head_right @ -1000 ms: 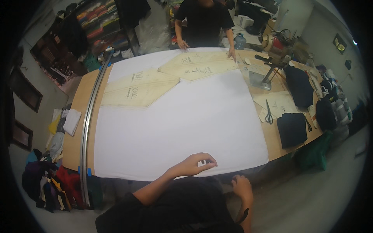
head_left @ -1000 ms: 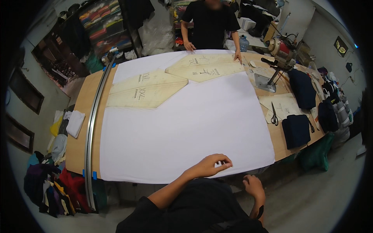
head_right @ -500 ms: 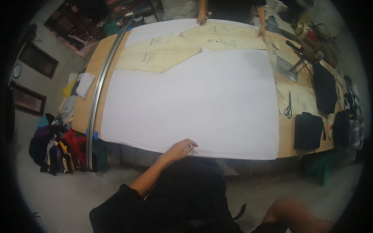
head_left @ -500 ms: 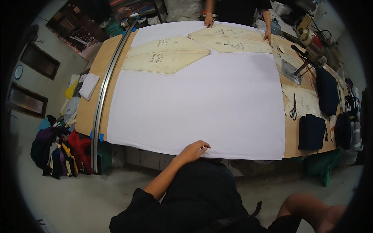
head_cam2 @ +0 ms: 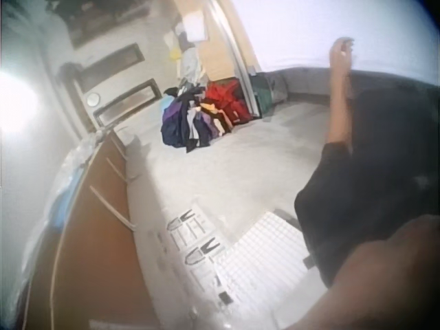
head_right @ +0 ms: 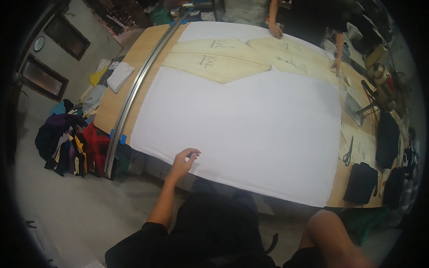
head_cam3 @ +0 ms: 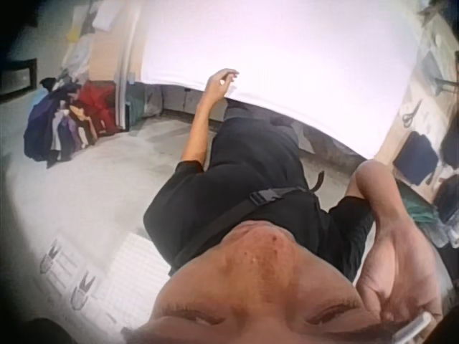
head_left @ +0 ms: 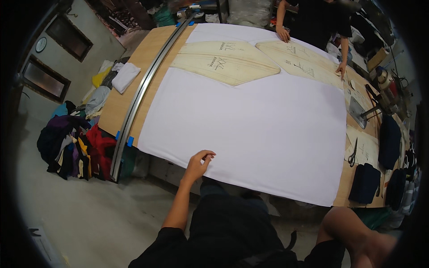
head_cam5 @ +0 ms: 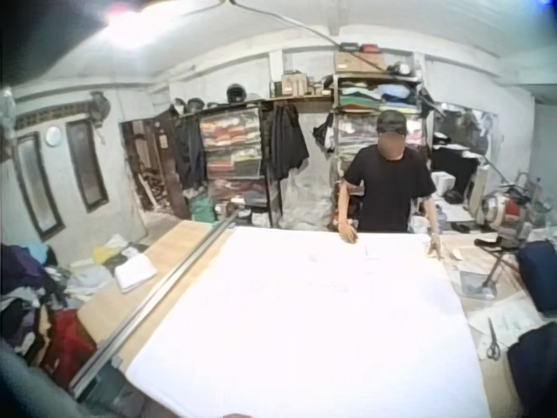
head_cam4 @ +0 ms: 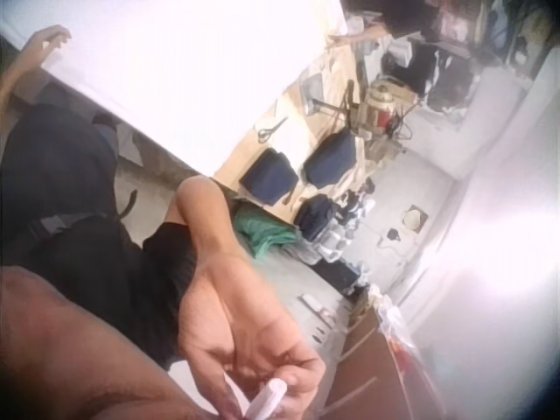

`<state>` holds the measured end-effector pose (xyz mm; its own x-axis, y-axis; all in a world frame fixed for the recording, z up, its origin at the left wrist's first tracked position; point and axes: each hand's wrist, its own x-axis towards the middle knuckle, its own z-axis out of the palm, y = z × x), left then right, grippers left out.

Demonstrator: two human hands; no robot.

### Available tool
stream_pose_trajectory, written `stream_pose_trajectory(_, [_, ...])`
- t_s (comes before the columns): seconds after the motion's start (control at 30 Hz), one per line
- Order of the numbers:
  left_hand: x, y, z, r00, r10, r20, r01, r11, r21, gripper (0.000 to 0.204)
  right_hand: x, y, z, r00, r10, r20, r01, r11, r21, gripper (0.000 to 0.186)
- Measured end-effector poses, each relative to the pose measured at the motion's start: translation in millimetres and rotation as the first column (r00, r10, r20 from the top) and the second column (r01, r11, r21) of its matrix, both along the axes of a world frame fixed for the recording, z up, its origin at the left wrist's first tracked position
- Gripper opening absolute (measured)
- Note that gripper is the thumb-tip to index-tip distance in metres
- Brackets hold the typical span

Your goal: The person places a transparent pattern piece on a large white fabric sheet and uses a marker to trace its outline. They reposition the pattern multiple times to mark several sections of the fabric. A coworker performs similar tracing on the opposite side of the table.

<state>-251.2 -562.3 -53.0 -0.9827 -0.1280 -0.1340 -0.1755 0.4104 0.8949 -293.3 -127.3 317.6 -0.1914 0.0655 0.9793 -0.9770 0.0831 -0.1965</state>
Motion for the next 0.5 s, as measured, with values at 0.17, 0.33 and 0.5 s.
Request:
stream_pose_trajectory(0.17, [-46.0,-145.6,-23.8,0.958,0.098,-0.270,-0.178,0.941,-0.287,0.023,-35.1,-96.4,-85.0,0.845,-0.016,0.535,0.051,0.997,-0.051,0.023])
stream_pose_trajectory(0.33, [-77.1,-290.6,-85.5,0.941,0.186,-0.283,-0.322,0.745,-0.584,0.049,-53.4,-234.4,-198.6,0.407,0.044,0.912,0.122,0.987,-0.103,0.013])
stream_pose_trajectory(0.5, [-67.1,-381.0,-132.4,0.951,0.305,-0.056,-0.264,0.701,-0.662,0.065,-61.6,-348.1,-285.4,0.051,0.252,0.966,0.264,0.930,-0.257,0.018])
